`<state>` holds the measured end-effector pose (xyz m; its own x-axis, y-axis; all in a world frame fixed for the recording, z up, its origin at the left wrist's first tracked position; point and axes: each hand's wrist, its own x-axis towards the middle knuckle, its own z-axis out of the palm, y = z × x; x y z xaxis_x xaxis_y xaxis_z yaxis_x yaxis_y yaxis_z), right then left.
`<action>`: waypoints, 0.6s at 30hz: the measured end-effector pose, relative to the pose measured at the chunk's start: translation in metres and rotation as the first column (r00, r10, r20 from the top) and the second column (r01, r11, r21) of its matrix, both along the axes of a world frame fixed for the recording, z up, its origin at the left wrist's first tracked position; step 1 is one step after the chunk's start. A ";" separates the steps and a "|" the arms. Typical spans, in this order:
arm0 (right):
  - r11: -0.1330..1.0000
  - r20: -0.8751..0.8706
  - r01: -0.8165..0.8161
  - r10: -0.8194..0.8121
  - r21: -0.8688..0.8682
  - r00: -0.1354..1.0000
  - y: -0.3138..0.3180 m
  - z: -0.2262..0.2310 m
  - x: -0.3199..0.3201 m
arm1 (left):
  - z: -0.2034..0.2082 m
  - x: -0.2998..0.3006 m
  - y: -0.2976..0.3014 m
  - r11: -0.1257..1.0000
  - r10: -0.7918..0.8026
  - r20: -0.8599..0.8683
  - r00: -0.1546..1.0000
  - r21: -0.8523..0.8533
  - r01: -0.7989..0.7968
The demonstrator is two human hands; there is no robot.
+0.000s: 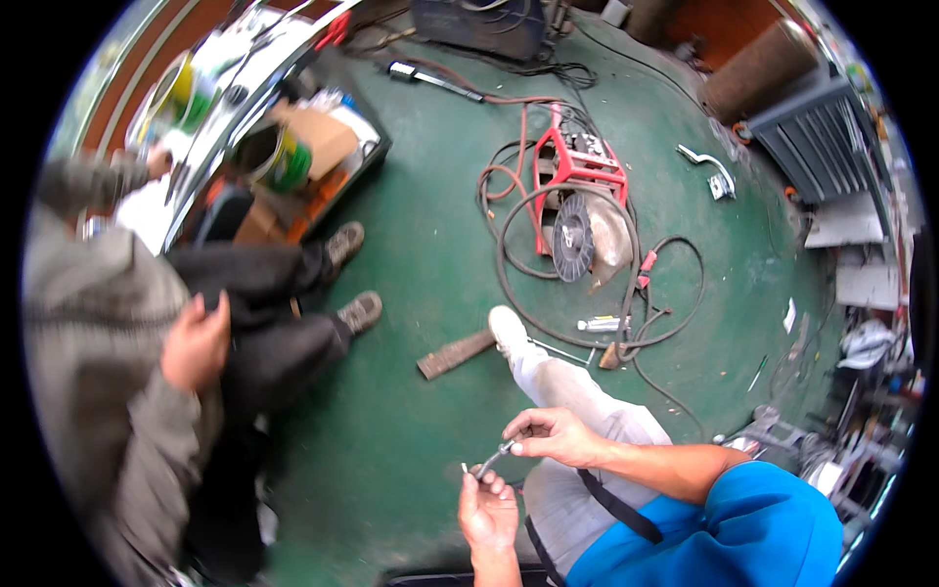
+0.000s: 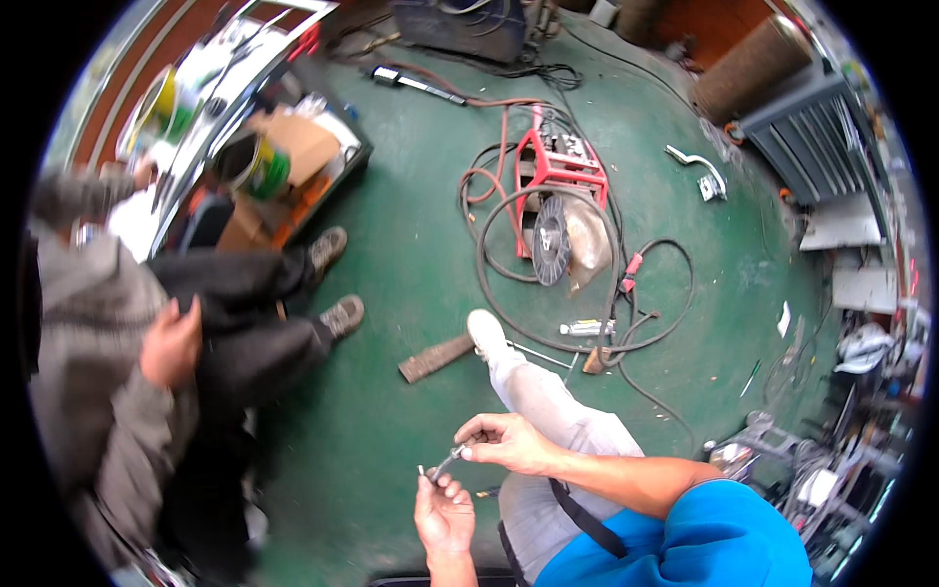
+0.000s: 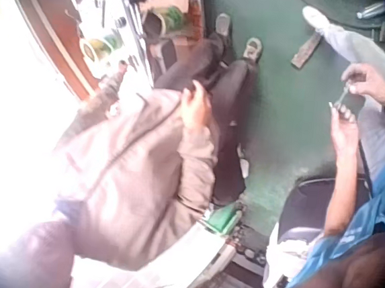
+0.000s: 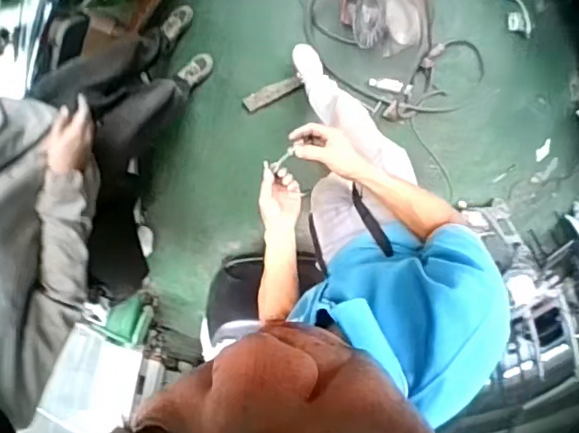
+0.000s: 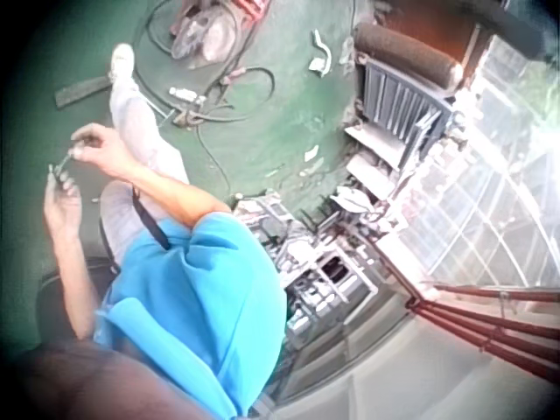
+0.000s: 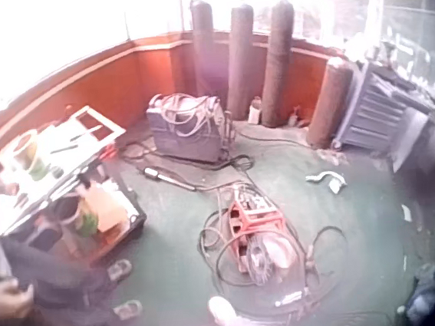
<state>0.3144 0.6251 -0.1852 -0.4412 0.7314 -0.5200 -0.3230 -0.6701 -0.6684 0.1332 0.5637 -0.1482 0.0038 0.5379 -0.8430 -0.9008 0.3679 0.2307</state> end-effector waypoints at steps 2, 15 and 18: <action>0.991 0.045 0.133 -0.133 0.009 0.990 0.034 -0.013 0.013 | -0.009 0.024 0.056 0.997 -0.070 0.043 0.997 -0.040 0.072; 0.624 0.298 0.715 -0.650 -0.316 0.699 0.333 -0.164 0.121 | -0.212 0.135 0.482 0.229 -0.949 -0.289 0.125 -0.361 0.904; 0.659 0.437 0.668 -0.517 -0.345 0.736 0.369 -0.157 0.148 | -0.301 0.125 0.592 0.101 -0.728 -0.641 -0.245 -0.454 0.885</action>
<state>0.4621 0.9946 -0.3419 0.2209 0.4271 -0.8768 -0.6121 -0.6392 -0.4655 0.2579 1.1561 -0.4492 0.1421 0.6235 -0.7688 0.6375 0.5365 0.5529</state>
